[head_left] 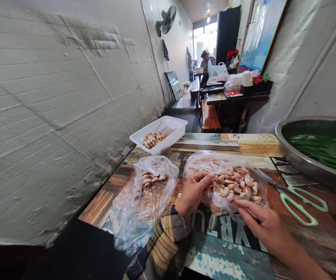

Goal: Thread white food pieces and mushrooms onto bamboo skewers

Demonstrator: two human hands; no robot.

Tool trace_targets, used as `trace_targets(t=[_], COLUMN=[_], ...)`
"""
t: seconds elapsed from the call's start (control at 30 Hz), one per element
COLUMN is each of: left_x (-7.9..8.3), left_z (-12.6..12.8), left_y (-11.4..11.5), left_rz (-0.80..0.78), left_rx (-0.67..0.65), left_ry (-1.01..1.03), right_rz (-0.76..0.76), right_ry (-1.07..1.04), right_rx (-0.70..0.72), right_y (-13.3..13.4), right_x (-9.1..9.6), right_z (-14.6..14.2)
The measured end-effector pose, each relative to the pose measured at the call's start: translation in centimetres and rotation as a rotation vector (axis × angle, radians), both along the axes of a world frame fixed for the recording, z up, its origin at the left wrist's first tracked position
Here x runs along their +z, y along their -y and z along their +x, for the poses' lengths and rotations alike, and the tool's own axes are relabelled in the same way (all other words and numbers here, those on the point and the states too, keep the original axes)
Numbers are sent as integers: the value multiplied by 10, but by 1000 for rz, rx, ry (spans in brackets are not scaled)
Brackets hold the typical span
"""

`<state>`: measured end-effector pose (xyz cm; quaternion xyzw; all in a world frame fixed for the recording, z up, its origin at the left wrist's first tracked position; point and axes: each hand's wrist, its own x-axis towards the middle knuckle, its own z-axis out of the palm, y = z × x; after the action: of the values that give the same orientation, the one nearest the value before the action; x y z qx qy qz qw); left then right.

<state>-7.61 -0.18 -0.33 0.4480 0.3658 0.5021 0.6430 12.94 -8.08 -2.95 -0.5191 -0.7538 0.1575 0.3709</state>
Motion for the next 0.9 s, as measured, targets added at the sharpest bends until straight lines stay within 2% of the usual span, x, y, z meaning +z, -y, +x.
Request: trace_targets(t=[0.6,0.9], left_x=[6,7], left_z=[-7,-4], left_y=[7,16], left_rz=[58,106], left_rx=[53,12], left_ry=[72,51], right_rz=[167,144], right_ry=[122,74], right_rx=[-33,-104], right_y=[-9,-15], right_x=[-7,-9], right_z=[-10,-21])
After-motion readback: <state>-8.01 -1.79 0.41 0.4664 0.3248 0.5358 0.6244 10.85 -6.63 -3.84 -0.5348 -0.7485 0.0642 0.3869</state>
